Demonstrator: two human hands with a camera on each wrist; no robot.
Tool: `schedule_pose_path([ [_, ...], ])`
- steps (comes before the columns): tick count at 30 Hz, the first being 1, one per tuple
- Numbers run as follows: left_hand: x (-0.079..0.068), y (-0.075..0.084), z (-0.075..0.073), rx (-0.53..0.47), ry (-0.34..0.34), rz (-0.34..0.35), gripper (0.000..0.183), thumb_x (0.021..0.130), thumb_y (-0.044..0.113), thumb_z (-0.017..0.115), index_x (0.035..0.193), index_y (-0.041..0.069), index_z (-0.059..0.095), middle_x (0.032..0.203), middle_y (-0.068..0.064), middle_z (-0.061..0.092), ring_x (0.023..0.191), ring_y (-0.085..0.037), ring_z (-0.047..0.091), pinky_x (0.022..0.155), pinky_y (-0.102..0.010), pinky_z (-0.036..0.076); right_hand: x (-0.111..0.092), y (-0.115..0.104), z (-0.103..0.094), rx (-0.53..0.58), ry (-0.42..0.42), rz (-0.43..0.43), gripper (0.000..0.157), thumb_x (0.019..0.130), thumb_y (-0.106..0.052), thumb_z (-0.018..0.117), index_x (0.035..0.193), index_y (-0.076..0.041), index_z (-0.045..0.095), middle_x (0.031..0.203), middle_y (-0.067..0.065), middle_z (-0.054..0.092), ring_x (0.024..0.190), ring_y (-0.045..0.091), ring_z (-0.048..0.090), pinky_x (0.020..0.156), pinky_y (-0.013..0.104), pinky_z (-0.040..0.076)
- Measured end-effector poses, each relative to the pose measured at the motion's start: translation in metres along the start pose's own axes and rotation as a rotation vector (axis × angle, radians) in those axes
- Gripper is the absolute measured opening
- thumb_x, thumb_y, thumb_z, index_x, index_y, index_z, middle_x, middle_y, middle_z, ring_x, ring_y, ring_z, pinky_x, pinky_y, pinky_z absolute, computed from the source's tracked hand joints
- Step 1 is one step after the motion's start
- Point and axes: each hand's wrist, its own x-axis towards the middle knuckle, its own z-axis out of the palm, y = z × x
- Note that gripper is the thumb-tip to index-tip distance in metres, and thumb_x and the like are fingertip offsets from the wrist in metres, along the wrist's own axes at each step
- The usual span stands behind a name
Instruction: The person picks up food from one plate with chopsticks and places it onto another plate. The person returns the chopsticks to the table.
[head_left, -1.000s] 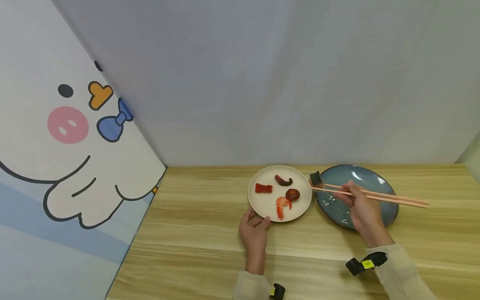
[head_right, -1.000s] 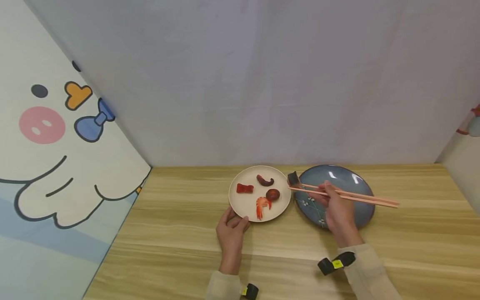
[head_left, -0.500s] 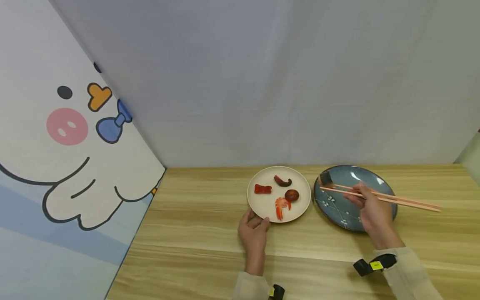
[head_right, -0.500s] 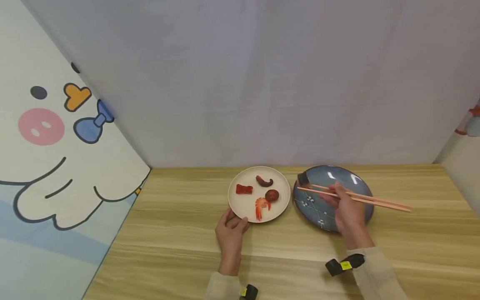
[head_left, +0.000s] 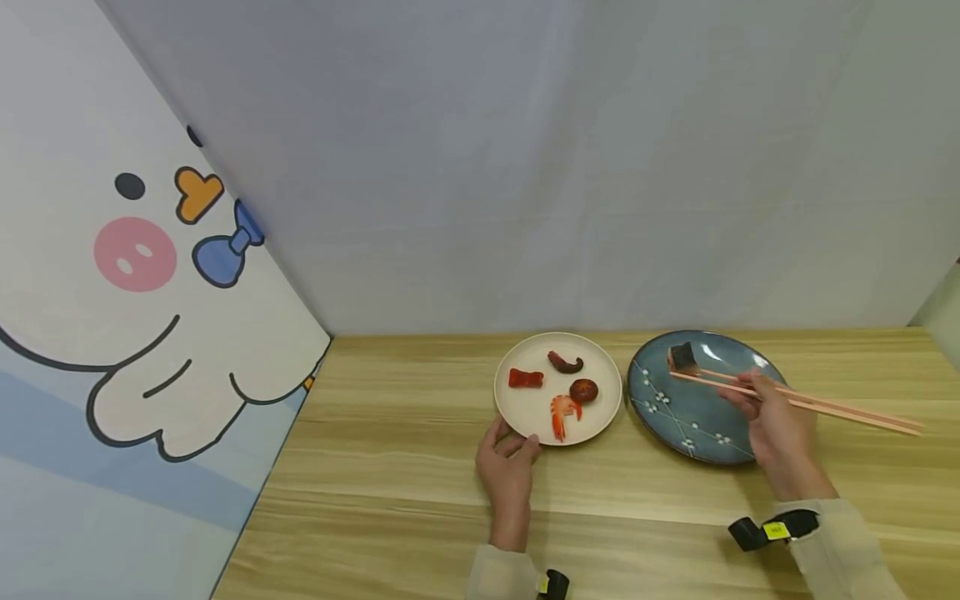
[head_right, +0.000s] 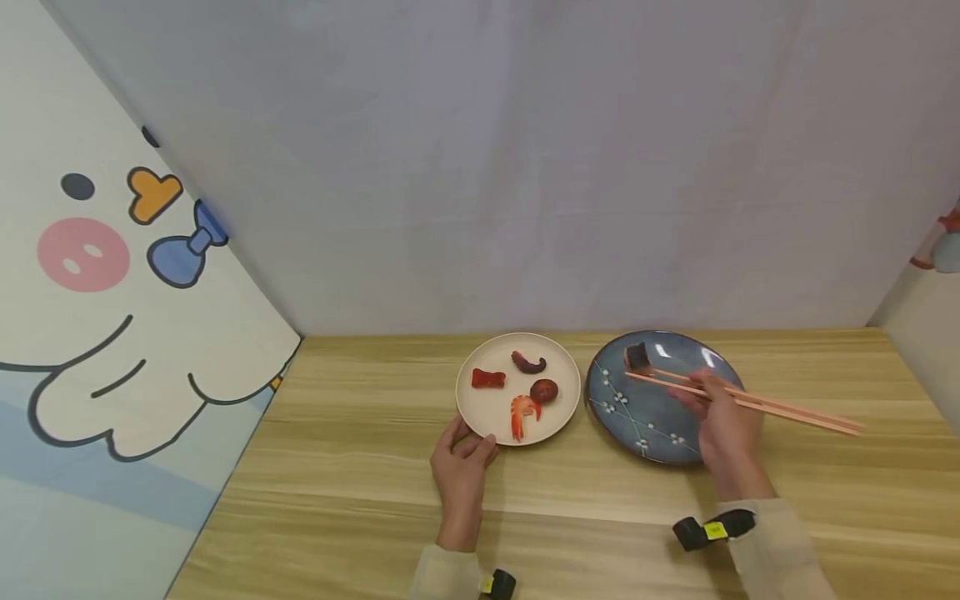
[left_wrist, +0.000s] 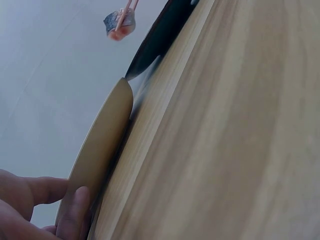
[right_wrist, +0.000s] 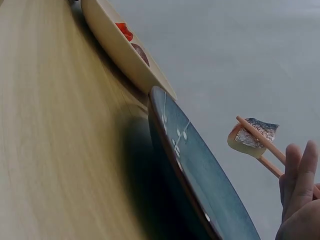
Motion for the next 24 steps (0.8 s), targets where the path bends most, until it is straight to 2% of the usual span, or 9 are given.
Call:
schedule_pose_path([
  [5, 0.000, -0.001, 0.000, -0.004, -0.005, 0.000, 0.064, 0.088, -0.019, 0.072, 0.148, -0.013, 0.051, 0.126, -0.028, 0.058, 0.083, -0.015, 0.066, 0.069, -0.023, 0.062, 0.001, -0.005, -0.007, -0.005, 0.049, 0.004, 0.046, 0.115, -0.012, 0.039, 0.084, -0.004, 0.072, 0.079, 0.005, 0.074, 0.069, 0.015, 0.078, 0.071, 0.019, 0.062],
  [9, 0.000, -0.002, 0.000, 0.004, -0.006, -0.003, 0.063, 0.088, -0.019, 0.071, 0.148, -0.012, 0.052, 0.126, -0.028, 0.059, 0.082, -0.015, 0.067, 0.070, -0.024, 0.062, 0.003, -0.007, -0.010, -0.004, 0.103, -0.026, 0.046, 0.113, -0.010, 0.042, 0.081, -0.002, 0.074, 0.077, 0.006, 0.074, 0.065, 0.017, 0.077, 0.066, 0.020, 0.062],
  [20, 0.000, -0.002, 0.000, 0.016, -0.002, 0.005, 0.064, 0.087, -0.018, 0.073, 0.147, -0.013, 0.052, 0.126, -0.029, 0.061, 0.080, -0.012, 0.067, 0.068, -0.023, 0.061, 0.006, -0.012, -0.028, 0.046, 0.079, -0.053, 0.047, 0.114, -0.007, 0.040, 0.082, 0.000, 0.074, 0.078, 0.007, 0.071, 0.067, 0.017, 0.077, 0.070, 0.021, 0.063],
  [24, 0.001, -0.003, 0.000, 0.013, -0.003, 0.012, 0.064, 0.087, -0.019, 0.073, 0.147, -0.013, 0.052, 0.127, -0.029, 0.060, 0.080, -0.013, 0.068, 0.068, -0.023, 0.061, 0.007, -0.014, -0.029, 0.068, 0.154, -0.087, 0.046, 0.112, -0.002, 0.043, 0.079, 0.004, 0.075, 0.075, 0.009, 0.071, 0.063, 0.018, 0.076, 0.065, 0.024, 0.063],
])
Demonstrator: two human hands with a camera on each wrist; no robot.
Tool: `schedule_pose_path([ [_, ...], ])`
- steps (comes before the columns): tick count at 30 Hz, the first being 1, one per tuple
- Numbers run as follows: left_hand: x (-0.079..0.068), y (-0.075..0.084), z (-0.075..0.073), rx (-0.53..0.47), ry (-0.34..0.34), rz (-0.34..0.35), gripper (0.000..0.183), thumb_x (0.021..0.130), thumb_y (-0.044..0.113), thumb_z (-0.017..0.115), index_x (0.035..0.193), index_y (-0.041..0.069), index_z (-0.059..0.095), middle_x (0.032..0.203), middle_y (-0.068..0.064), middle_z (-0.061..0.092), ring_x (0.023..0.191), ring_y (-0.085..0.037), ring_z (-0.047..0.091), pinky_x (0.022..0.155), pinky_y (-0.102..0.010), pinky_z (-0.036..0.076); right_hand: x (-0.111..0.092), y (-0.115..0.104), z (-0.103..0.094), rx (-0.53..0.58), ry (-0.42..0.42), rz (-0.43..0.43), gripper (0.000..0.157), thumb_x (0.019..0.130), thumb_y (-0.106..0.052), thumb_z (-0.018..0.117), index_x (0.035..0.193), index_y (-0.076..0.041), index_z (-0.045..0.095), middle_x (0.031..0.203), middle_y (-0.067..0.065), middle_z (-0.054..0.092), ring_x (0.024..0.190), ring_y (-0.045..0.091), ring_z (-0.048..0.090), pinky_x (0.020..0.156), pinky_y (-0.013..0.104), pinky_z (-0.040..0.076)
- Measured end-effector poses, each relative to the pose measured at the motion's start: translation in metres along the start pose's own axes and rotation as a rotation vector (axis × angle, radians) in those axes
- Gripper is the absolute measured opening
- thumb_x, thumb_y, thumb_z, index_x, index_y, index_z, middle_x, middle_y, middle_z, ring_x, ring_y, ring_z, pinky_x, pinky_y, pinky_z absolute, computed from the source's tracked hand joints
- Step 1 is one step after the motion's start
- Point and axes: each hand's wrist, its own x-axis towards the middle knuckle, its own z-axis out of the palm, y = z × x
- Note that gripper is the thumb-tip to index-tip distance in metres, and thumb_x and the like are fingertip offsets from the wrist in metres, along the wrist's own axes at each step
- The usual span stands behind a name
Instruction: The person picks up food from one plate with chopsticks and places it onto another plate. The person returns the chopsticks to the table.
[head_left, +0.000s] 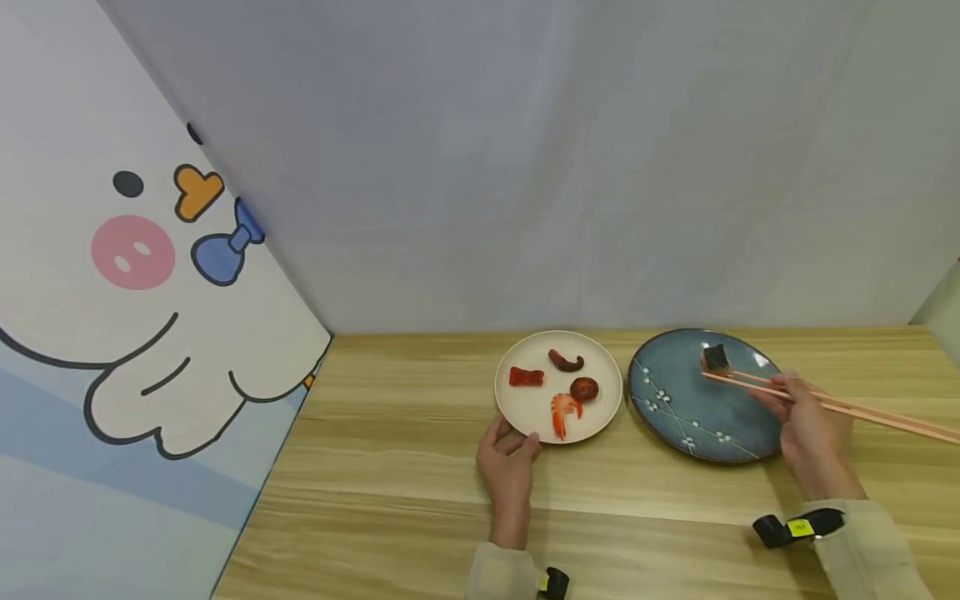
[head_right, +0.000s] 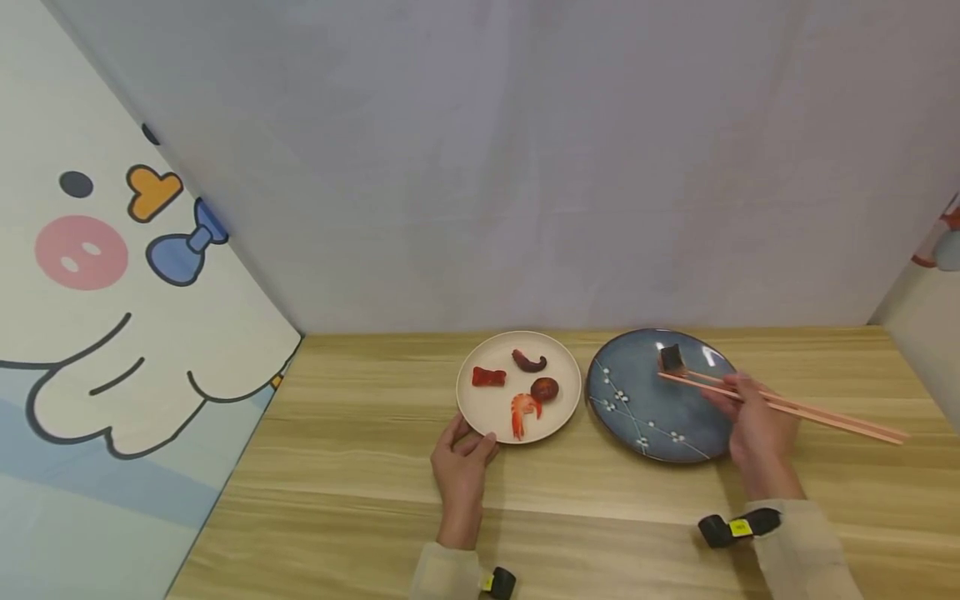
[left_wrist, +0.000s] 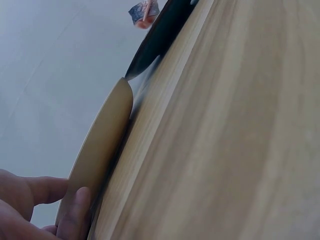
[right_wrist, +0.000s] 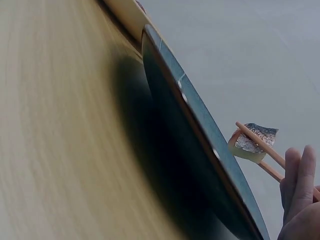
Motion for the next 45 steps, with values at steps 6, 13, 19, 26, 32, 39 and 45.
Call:
schedule_pose_path([
  [6, 0.000, -0.001, 0.000, -0.004, -0.001, -0.001, 0.063, 0.088, -0.020, 0.072, 0.147, -0.013, 0.053, 0.126, -0.029, 0.061, 0.083, -0.018, 0.070, 0.069, -0.023, 0.062, 0.004, -0.006, 0.005, -0.071, 0.266, -0.023, 0.040, 0.109, -0.002, 0.053, 0.077, 0.002, 0.077, 0.073, 0.008, 0.071, 0.058, 0.017, 0.074, 0.058, 0.024, 0.062],
  [13, -0.001, -0.001, 0.000, 0.005, -0.001, 0.007, 0.063, 0.088, -0.019, 0.072, 0.148, -0.013, 0.052, 0.127, -0.029, 0.061, 0.089, -0.029, 0.072, 0.070, -0.023, 0.062, 0.007, -0.008, 0.006, -0.092, 0.368, -0.070, 0.033, 0.104, 0.004, 0.059, 0.077, 0.001, 0.077, 0.071, 0.010, 0.073, 0.057, 0.018, 0.074, 0.054, 0.026, 0.062],
  [19, -0.001, 0.000, 0.000, 0.006, -0.006, 0.001, 0.065, 0.088, -0.019, 0.072, 0.148, -0.013, 0.050, 0.130, -0.030, 0.060, 0.092, -0.030, 0.071, 0.069, -0.022, 0.061, 0.006, -0.006, 0.005, -0.130, 0.331, -0.148, 0.027, 0.103, 0.007, 0.060, 0.082, 0.002, 0.077, 0.071, 0.012, 0.073, 0.056, 0.020, 0.074, 0.053, 0.028, 0.062],
  [26, -0.001, -0.001, 0.000, 0.007, 0.001, 0.003, 0.065, 0.087, -0.019, 0.072, 0.148, -0.013, 0.051, 0.130, -0.030, 0.060, 0.092, -0.030, 0.071, 0.069, -0.022, 0.061, 0.005, -0.006, 0.004, -0.263, 0.289, -0.219, 0.023, 0.102, 0.004, 0.062, 0.085, 0.001, 0.077, 0.074, 0.009, 0.075, 0.054, 0.019, 0.074, 0.054, 0.026, 0.061],
  [32, -0.002, -0.001, -0.001, -0.005, 0.002, 0.006, 0.065, 0.087, -0.020, 0.072, 0.148, -0.013, 0.051, 0.129, -0.030, 0.060, 0.091, -0.027, 0.069, 0.069, -0.023, 0.062, 0.004, -0.010, 0.002, -0.420, 0.266, -0.254, 0.019, 0.102, 0.001, 0.064, 0.090, -0.004, 0.078, 0.077, 0.004, 0.077, 0.057, 0.013, 0.074, 0.055, 0.022, 0.060],
  [39, -0.002, 0.000, -0.001, -0.004, -0.001, 0.011, 0.065, 0.088, -0.019, 0.072, 0.148, -0.013, 0.051, 0.129, -0.030, 0.060, 0.092, -0.029, 0.070, 0.069, -0.023, 0.061, 0.003, -0.011, 0.001, -0.760, 0.179, -0.351, 0.031, 0.104, -0.001, 0.062, 0.085, -0.021, 0.076, 0.073, -0.011, 0.075, 0.054, 0.003, 0.071, 0.054, 0.016, 0.057],
  [45, -0.001, -0.001, -0.001, -0.007, -0.002, 0.005, 0.065, 0.088, -0.019, 0.073, 0.149, -0.012, 0.051, 0.128, -0.029, 0.060, 0.091, -0.028, 0.070, 0.070, -0.023, 0.062, 0.002, -0.011, 0.002, -1.046, 0.100, -0.417, 0.024, 0.106, -0.006, 0.061, 0.092, -0.023, 0.071, 0.071, -0.022, 0.070, 0.055, -0.005, 0.068, 0.055, 0.013, 0.056],
])
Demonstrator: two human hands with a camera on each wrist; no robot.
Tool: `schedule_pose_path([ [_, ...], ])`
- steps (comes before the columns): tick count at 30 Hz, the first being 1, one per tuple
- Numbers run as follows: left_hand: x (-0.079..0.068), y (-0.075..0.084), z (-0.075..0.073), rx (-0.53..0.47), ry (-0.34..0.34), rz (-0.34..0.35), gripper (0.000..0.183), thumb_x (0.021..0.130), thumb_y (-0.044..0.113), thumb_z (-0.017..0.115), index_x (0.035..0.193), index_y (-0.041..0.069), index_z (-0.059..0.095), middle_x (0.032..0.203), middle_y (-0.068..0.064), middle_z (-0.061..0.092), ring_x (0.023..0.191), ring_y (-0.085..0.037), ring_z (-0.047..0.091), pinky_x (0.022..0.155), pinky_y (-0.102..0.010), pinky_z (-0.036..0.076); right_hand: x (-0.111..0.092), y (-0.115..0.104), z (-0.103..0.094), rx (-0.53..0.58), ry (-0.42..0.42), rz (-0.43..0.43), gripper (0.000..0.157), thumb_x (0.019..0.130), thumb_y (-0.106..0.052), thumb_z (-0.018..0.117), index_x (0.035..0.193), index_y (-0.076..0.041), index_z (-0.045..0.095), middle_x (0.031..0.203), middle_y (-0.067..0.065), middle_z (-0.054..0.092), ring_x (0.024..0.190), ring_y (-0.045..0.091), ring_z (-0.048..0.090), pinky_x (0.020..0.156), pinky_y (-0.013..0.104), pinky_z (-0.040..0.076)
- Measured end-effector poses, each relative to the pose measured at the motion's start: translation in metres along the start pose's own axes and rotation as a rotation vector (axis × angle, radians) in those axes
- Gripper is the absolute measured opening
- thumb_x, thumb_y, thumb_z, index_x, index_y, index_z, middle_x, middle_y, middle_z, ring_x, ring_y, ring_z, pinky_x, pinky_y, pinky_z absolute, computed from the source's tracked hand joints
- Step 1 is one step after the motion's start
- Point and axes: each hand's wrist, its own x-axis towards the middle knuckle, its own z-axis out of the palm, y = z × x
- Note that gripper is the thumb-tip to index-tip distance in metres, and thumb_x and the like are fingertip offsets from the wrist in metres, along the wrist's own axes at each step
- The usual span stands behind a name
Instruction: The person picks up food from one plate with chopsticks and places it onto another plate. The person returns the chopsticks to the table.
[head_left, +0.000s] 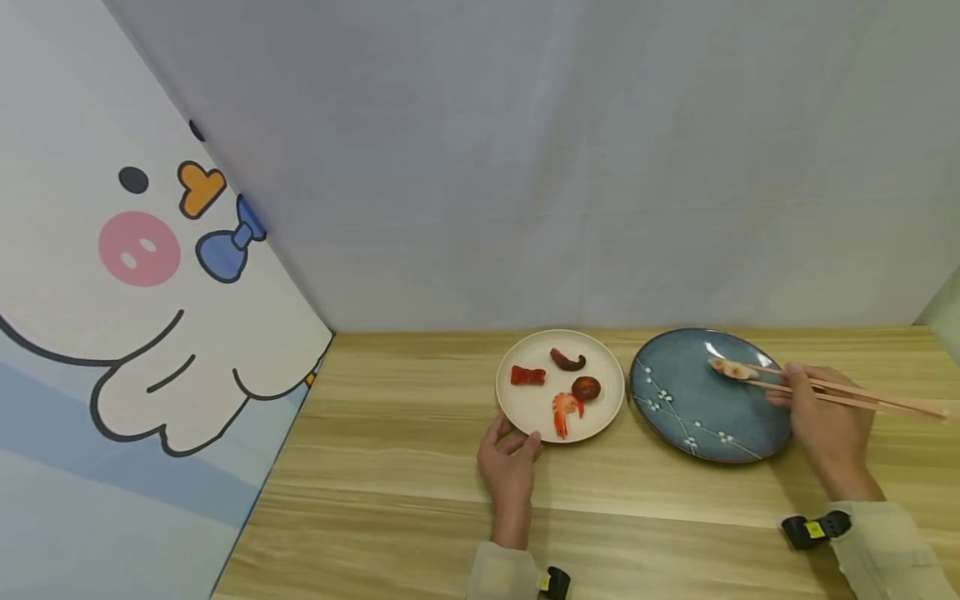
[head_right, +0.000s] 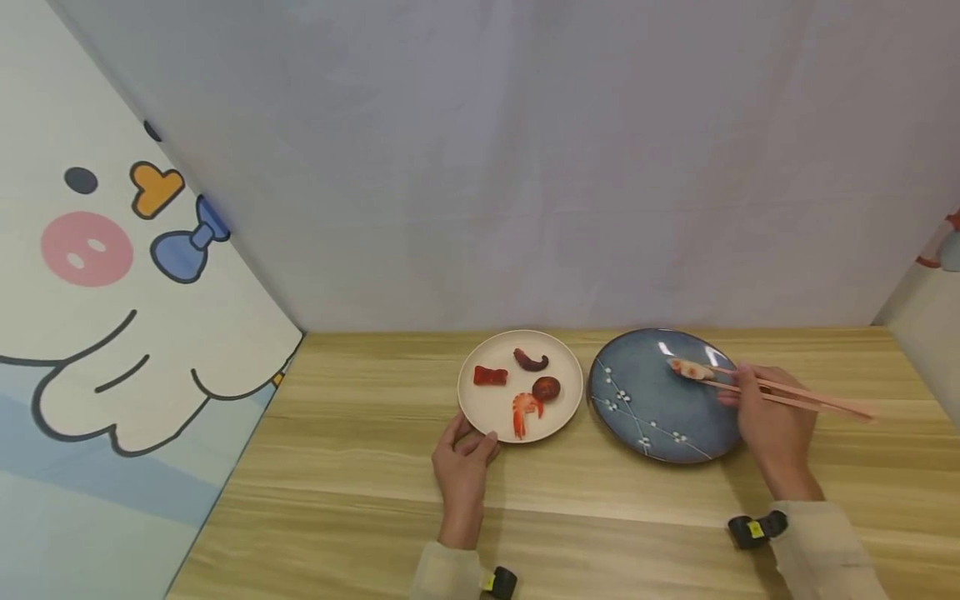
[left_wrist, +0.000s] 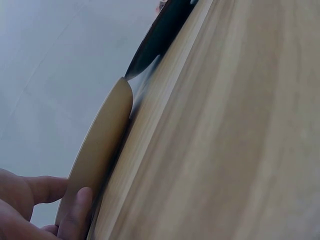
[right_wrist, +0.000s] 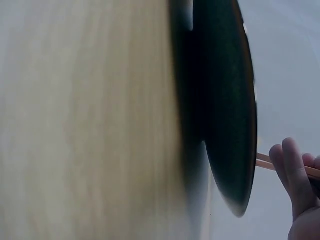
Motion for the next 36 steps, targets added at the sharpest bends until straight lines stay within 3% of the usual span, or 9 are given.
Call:
schedule_pose_path([
  [6, 0.001, -0.001, 0.001, 0.007, -0.004, -0.003, 0.064, 0.089, -0.017, 0.072, 0.149, -0.012, 0.051, 0.128, -0.028, 0.060, 0.087, -0.023, 0.070, 0.071, -0.024, 0.062, 0.000, 0.000, 0.000, -0.052, -0.037, -0.041, 0.011, 0.106, -0.006, 0.061, 0.101, -0.007, 0.071, 0.069, -0.025, 0.069, 0.057, -0.005, 0.068, 0.054, 0.014, 0.057],
  [18, 0.000, -0.002, 0.002, 0.010, -0.002, 0.009, 0.064, 0.089, -0.017, 0.073, 0.148, -0.012, 0.051, 0.127, -0.028, 0.061, 0.086, -0.020, 0.069, 0.069, -0.023, 0.062, -0.004, 0.004, -0.007, -0.113, -0.084, -0.166, 0.019, 0.104, -0.004, 0.062, 0.106, 0.011, 0.072, 0.074, -0.026, 0.069, 0.059, -0.008, 0.067, 0.055, 0.013, 0.057],
  [22, 0.001, -0.003, 0.002, 0.007, 0.002, 0.010, 0.064, 0.088, -0.018, 0.072, 0.148, -0.012, 0.052, 0.127, -0.029, 0.061, 0.087, -0.021, 0.069, 0.069, -0.023, 0.061, -0.005, 0.006, -0.009, -0.096, -0.081, -0.168, 0.015, 0.104, -0.004, 0.062, 0.104, 0.007, 0.074, 0.074, -0.025, 0.070, 0.059, -0.006, 0.068, 0.055, 0.014, 0.057],
  [25, 0.001, -0.002, 0.002, 0.004, -0.002, 0.015, 0.063, 0.089, -0.018, 0.072, 0.148, -0.013, 0.051, 0.127, -0.029, 0.060, 0.088, -0.023, 0.069, 0.068, -0.024, 0.061, -0.005, 0.006, -0.012, -0.090, -0.072, -0.140, 0.013, 0.104, -0.004, 0.062, 0.101, -0.003, 0.074, 0.072, -0.024, 0.071, 0.059, -0.006, 0.069, 0.056, 0.014, 0.057],
  [31, 0.002, -0.003, 0.002, 0.007, 0.000, 0.015, 0.063, 0.089, -0.017, 0.073, 0.148, -0.013, 0.051, 0.126, -0.029, 0.060, 0.087, -0.024, 0.069, 0.068, -0.024, 0.061, -0.005, 0.006, -0.015, -0.045, -0.050, -0.100, 0.021, 0.104, -0.003, 0.062, 0.096, -0.019, 0.073, 0.071, -0.020, 0.072, 0.059, -0.004, 0.069, 0.056, 0.015, 0.058],
  [36, 0.003, -0.004, 0.003, 0.014, -0.003, 0.010, 0.063, 0.089, -0.018, 0.072, 0.148, -0.013, 0.051, 0.127, -0.029, 0.060, 0.088, -0.024, 0.070, 0.069, -0.023, 0.062, -0.008, 0.005, -0.017, -0.001, -0.043, -0.096, 0.022, 0.104, -0.002, 0.063, 0.095, -0.019, 0.075, 0.071, -0.015, 0.074, 0.060, -0.001, 0.071, 0.056, 0.017, 0.059],
])
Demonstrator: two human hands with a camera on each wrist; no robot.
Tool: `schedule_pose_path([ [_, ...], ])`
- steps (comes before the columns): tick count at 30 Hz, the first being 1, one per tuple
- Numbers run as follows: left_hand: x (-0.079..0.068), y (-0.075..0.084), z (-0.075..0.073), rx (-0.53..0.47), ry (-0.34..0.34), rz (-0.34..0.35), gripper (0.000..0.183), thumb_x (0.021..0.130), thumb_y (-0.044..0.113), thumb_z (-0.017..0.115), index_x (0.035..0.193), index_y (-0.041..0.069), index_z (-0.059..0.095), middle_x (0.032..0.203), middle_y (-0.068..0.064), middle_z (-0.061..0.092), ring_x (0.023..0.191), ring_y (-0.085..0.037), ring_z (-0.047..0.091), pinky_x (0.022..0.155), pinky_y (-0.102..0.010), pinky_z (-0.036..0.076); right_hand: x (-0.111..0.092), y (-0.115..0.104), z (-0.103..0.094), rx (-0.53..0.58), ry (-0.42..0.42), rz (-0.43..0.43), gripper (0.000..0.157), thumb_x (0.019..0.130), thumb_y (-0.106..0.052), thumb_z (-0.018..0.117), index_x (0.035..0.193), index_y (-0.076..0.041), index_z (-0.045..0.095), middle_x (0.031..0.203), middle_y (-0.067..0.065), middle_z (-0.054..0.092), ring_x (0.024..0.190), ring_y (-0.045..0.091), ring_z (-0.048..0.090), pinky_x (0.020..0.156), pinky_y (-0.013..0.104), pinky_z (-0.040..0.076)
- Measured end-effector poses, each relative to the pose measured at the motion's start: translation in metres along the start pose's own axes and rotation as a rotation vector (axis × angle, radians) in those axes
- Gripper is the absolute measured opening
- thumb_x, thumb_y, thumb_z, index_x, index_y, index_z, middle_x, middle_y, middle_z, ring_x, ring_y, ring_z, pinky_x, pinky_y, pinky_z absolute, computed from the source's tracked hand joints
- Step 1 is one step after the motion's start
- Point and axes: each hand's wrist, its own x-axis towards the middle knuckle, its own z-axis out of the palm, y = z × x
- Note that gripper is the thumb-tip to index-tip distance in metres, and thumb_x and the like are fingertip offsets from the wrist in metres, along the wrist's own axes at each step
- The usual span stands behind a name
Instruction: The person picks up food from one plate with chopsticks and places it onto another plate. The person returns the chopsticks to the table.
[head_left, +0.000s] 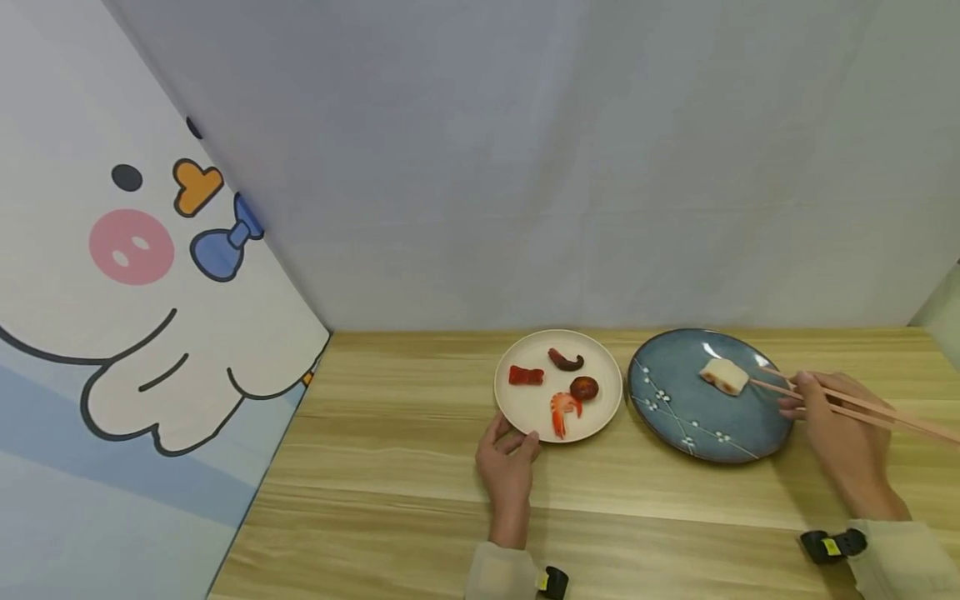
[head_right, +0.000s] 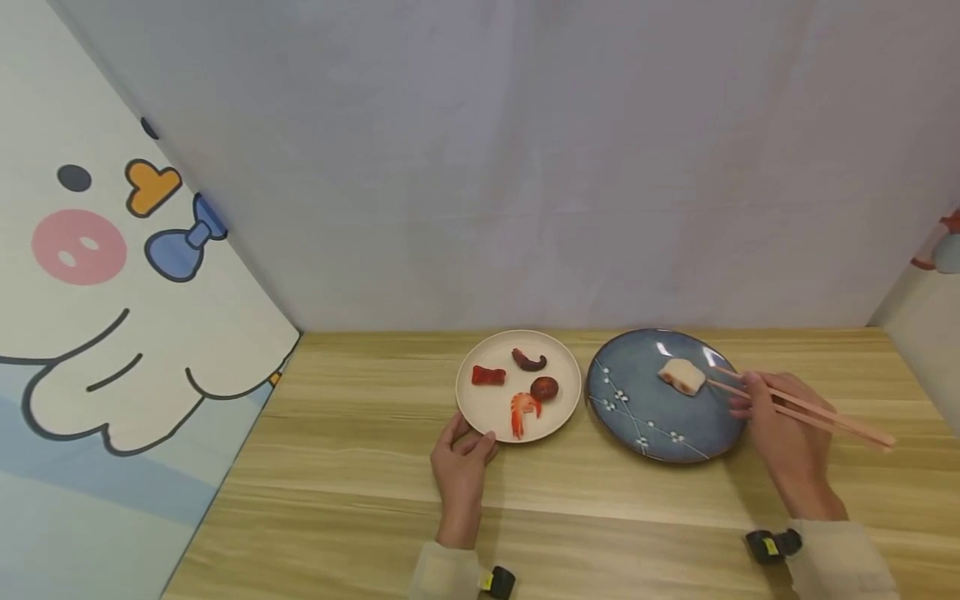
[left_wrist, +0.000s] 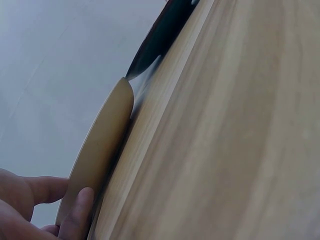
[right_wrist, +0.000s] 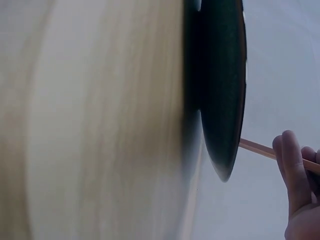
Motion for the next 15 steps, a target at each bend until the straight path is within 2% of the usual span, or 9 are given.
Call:
schedule_pose_path([
  [8, -0.001, 0.001, -0.001, -0.002, -0.003, 0.004, 0.065, 0.088, -0.018, 0.073, 0.149, -0.013, 0.050, 0.129, -0.030, 0.061, 0.091, -0.029, 0.071, 0.070, -0.024, 0.062, -0.005, -0.008, 0.000, 0.063, 0.033, -0.019, 0.015, 0.103, 0.000, 0.064, 0.097, -0.004, 0.077, 0.075, -0.009, 0.076, 0.061, 0.002, 0.073, 0.057, 0.019, 0.059],
  [15, 0.000, -0.002, -0.001, 0.004, 0.003, -0.008, 0.064, 0.089, -0.017, 0.072, 0.149, -0.012, 0.051, 0.129, -0.029, 0.060, 0.091, -0.027, 0.070, 0.071, -0.023, 0.062, -0.010, -0.019, 0.002, 0.020, 0.038, -0.077, 0.014, 0.104, 0.001, 0.062, 0.100, 0.003, 0.075, 0.081, -0.007, 0.074, 0.065, 0.000, 0.073, 0.058, 0.018, 0.060],
])
